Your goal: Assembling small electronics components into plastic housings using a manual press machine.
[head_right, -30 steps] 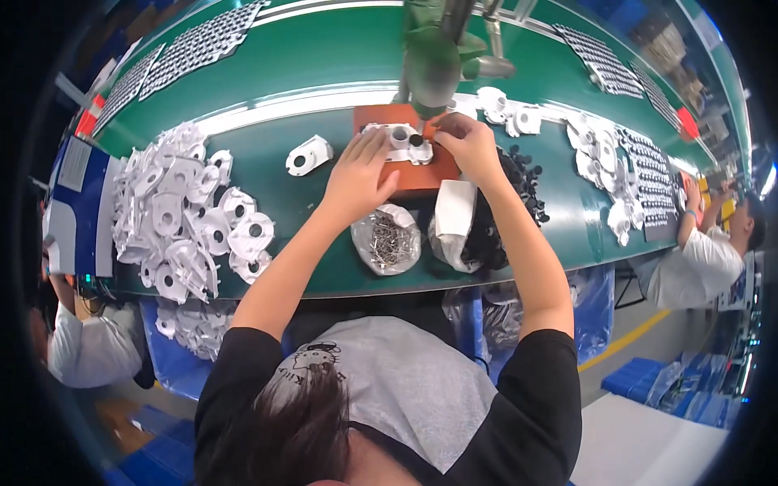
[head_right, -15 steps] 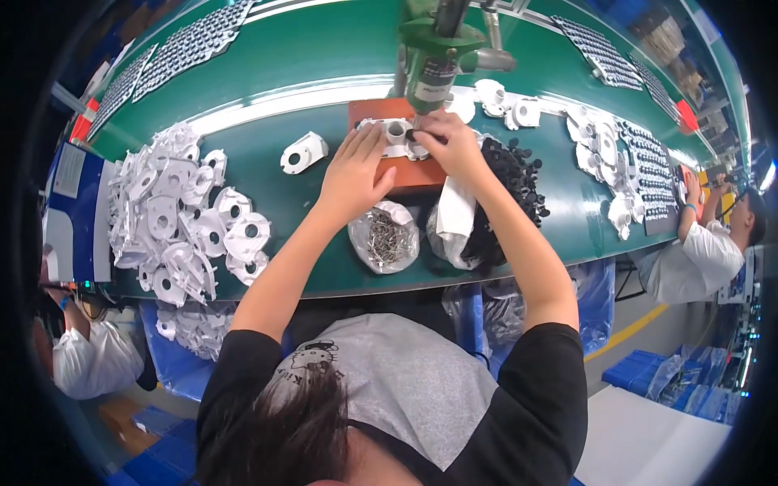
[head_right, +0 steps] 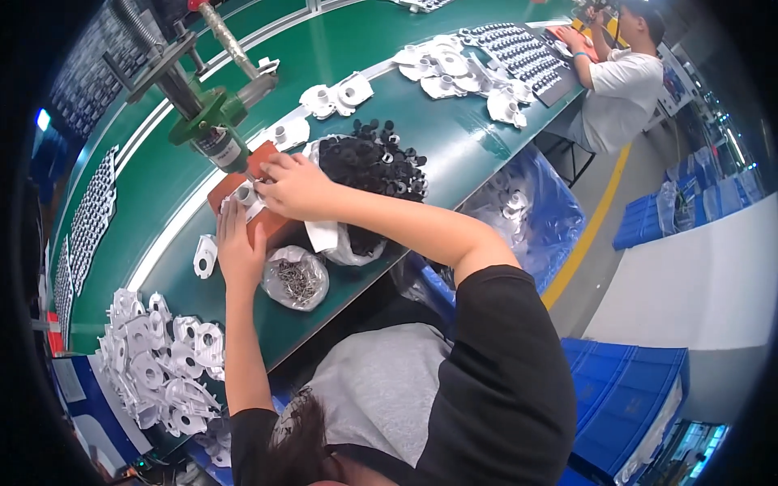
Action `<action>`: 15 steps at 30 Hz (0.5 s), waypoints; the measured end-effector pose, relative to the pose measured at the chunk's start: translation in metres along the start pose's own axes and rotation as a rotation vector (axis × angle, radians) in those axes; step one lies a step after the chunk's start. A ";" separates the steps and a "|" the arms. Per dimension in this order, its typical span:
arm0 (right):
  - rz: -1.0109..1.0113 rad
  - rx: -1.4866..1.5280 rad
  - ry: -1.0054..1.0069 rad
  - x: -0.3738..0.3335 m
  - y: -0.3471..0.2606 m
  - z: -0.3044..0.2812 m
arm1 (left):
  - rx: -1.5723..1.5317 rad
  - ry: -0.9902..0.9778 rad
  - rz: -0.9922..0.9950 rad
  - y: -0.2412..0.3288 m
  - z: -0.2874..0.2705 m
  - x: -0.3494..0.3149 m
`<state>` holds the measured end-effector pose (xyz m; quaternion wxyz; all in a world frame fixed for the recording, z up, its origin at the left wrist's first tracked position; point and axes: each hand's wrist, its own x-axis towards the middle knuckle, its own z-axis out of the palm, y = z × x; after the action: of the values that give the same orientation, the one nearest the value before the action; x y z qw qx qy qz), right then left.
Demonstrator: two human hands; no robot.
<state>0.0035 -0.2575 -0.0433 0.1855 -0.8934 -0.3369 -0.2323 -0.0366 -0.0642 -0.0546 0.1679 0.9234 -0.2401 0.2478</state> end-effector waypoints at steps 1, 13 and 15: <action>-0.024 -0.026 0.006 0.000 -0.004 0.002 | 0.000 -0.001 0.004 0.000 0.000 0.000; 0.653 1.299 0.150 0.148 0.206 -0.088 | -0.030 0.101 0.010 0.008 0.003 0.006; 0.849 1.557 0.333 0.229 0.040 -0.113 | 0.020 0.101 -0.063 -0.008 -0.003 -0.010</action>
<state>0.1503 -0.2229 0.1668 0.8545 -0.5188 -0.0095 0.0232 -0.0411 -0.0531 -0.0589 0.1781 0.9185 -0.1996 0.2913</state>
